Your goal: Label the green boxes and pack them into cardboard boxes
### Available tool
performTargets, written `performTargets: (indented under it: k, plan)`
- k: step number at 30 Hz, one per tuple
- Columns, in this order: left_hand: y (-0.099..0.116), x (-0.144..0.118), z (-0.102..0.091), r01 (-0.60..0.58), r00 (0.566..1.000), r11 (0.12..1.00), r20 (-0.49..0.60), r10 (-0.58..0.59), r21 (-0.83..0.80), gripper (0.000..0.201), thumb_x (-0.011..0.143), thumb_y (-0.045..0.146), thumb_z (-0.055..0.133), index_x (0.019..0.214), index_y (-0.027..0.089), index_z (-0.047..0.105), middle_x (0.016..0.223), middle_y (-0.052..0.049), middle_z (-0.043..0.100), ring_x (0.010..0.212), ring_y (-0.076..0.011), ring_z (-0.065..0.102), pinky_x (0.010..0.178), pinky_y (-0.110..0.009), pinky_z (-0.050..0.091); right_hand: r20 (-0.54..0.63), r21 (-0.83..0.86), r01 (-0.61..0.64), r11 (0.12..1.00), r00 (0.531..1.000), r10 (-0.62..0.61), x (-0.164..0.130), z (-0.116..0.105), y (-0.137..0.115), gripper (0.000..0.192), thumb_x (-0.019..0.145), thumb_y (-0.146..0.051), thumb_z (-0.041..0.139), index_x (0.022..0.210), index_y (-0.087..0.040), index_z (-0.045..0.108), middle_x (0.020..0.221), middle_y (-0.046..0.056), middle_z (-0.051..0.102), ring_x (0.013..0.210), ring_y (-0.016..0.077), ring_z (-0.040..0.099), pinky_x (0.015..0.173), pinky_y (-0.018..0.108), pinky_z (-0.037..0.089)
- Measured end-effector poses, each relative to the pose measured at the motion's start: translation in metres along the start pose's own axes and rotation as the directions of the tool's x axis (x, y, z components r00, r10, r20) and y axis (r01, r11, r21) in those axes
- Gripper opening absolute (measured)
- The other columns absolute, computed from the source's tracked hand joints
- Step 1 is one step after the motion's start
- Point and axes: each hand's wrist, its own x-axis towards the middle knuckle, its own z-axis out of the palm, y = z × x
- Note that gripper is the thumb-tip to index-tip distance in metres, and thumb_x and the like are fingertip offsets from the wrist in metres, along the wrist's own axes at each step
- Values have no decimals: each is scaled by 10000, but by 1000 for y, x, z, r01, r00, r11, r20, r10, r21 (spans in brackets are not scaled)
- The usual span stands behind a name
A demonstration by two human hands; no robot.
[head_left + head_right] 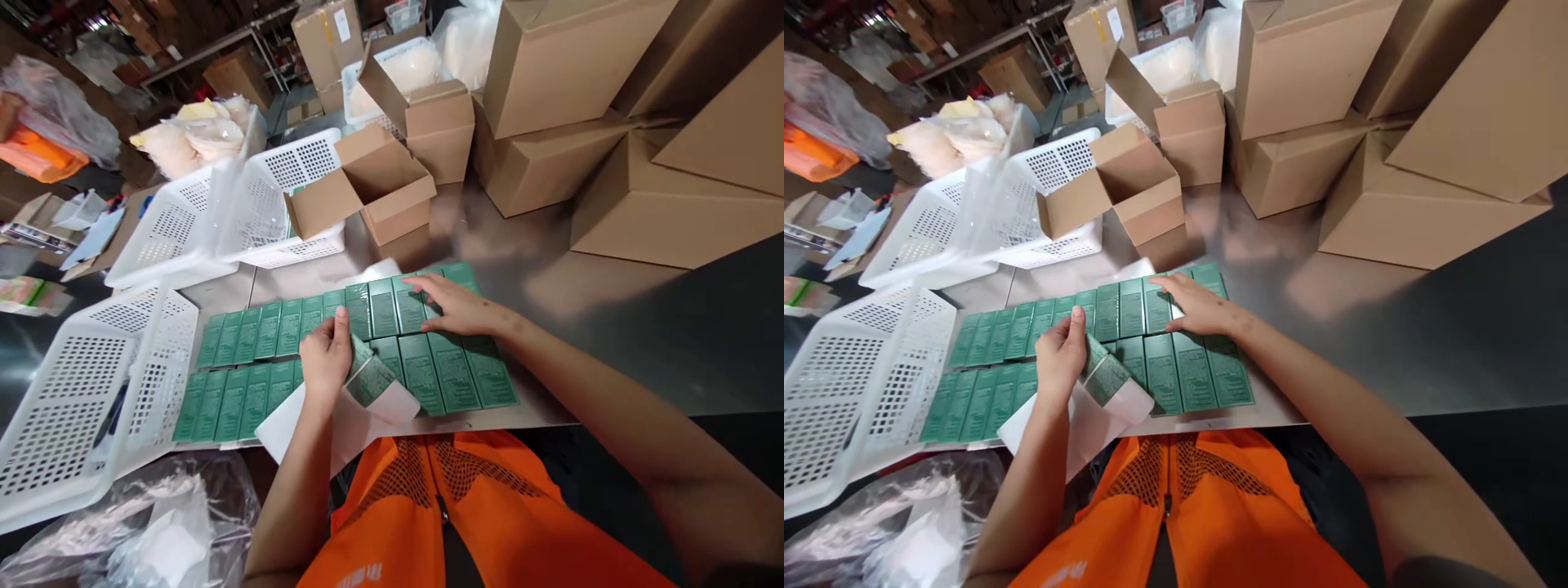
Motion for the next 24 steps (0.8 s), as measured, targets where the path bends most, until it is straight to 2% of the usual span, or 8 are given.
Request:
performTargets:
  k: [5, 8, 10, 14, 17, 19, 22, 24]
  plan:
    - [3, -6, 2, -14, 1000, 1000, -21, 14, 7, 486, 955, 436, 445, 529, 237, 321, 485, 28, 366, 524, -142, 327, 575, -281, 246, -94, 224, -31, 974, 994, 53, -11, -7, 1, 603, 746, -209, 723, 1326, -201, 556, 1199, 116, 637, 964, 213, 652, 913, 421, 533]
    - [9, -9, 5, -13, 999, 1000, -42, 13, 14, 472, 961, 438, 426, 544, 236, 334, 498, 31, 364, 536, -143, 340, 588, -280, 248, -195, 354, 20, 935, 979, 52, -22, 4, -31, 505, 790, -394, 736, 1241, -201, 614, 1133, 102, 675, 1006, 223, 658, 903, 406, 533]
    - [13, -9, 6, -2, 997, 1000, -81, 2, 8, 468, 972, 424, 416, 551, 231, 347, 496, 38, 356, 532, -137, 330, 584, -276, 248, -162, 402, 32, 915, 986, 37, -30, 16, -56, 563, 725, -467, 811, 1202, -222, 638, 1078, 70, 696, 988, 220, 665, 867, 377, 538]
    - [18, -6, 6, 22, 984, 1000, -175, -22, -4, 460, 989, 373, 417, 557, 222, 371, 482, 48, 358, 517, -124, 314, 562, -267, 243, -226, 430, -12, 903, 967, 120, -41, 42, -84, 310, 708, -353, 859, 932, -219, 692, 841, 1, 711, 773, 169, 668, 738, 304, 525]
    - [19, -2, 7, 40, 978, 999, -204, -40, -6, 461, 986, 362, 434, 551, 222, 371, 480, 45, 376, 512, -123, 320, 554, -266, 246, -476, 299, 133, 945, 879, 27, -45, 55, -87, 91, 864, -260, 728, 797, -217, 685, 770, -5, 698, 734, 149, 645, 693, 287, 491]
    - [19, 2, 9, 45, 980, 999, -192, -45, -6, 464, 984, 369, 433, 547, 225, 374, 484, 41, 390, 515, -127, 324, 557, -266, 254, -583, 32, 344, 938, 769, -262, -51, 59, -88, 167, 954, -224, 611, 806, -222, 689, 763, -6, 693, 774, 152, 643, 729, 312, 471]
    - [18, 9, 13, 37, 988, 999, -148, -37, 2, 462, 983, 390, 425, 551, 227, 406, 490, 33, 419, 526, -138, 350, 575, -268, 275, -470, -305, 608, 733, 574, -671, -68, 55, -98, 226, 985, -120, 531, 843, -224, 673, 783, -36, 714, 922, 142, 677, 826, 335, 456]
    - [15, 15, 14, 16, 994, 1000, -112, -13, 26, 464, 972, 393, 437, 540, 227, 413, 489, 29, 416, 527, -143, 357, 582, -274, 274, -424, -274, 704, 655, 523, -740, -81, 42, -104, 236, 993, -107, 523, 845, -229, 661, 820, -50, 739, 1009, 125, 687, 873, 320, 464]
